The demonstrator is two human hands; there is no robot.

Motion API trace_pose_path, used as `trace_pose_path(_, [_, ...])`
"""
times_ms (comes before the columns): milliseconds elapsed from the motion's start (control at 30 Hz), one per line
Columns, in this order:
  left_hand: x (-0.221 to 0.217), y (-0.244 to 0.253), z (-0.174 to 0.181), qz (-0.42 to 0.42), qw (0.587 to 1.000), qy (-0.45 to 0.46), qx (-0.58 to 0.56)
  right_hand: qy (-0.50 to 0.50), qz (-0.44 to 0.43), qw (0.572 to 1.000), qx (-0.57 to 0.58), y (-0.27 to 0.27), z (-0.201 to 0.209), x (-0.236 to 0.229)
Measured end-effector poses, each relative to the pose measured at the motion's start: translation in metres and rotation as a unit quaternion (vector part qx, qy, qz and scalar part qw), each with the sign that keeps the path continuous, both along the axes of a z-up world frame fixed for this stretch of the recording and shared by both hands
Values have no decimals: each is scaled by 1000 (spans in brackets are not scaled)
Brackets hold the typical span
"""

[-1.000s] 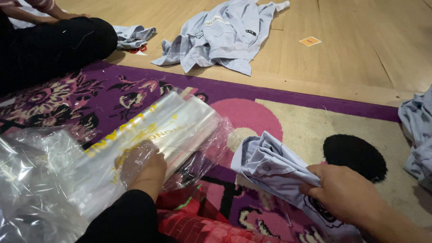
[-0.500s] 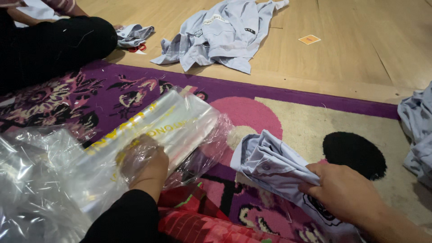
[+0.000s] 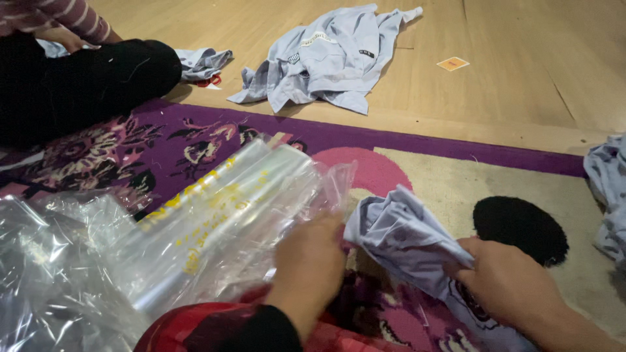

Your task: The person places a folded shirt into a clear plastic bag and seals the bag with tape.

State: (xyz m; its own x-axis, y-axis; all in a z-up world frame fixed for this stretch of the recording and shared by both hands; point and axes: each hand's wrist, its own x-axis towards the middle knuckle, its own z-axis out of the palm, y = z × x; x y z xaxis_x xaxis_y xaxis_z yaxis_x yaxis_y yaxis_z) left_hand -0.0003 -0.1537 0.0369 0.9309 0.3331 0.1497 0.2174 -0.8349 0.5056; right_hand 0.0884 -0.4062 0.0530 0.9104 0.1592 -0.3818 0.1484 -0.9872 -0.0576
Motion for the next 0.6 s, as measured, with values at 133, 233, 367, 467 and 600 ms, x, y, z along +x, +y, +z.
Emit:
trace_pose_path(133, [17,-72,30,-109,991,-18,77,-68,-46,996,27,-30,-9,18])
trace_pose_path(233, [19,-119,44,-273,957,40,85,-104,-67,992,-2,-72,-24,43])
trace_pose_path(367, [37,-143,47,-215,946,163,-177,-101,-151,983,29,-117,-11,56])
trace_pose_path(467, [68,-124,-10,-76,992,86,53,-119,-170,978,28,-142,-11,64])
trace_pose_path(600, [65,-94,2,-2,950,311,41,-127,-207,968,64,-155,-3,62])
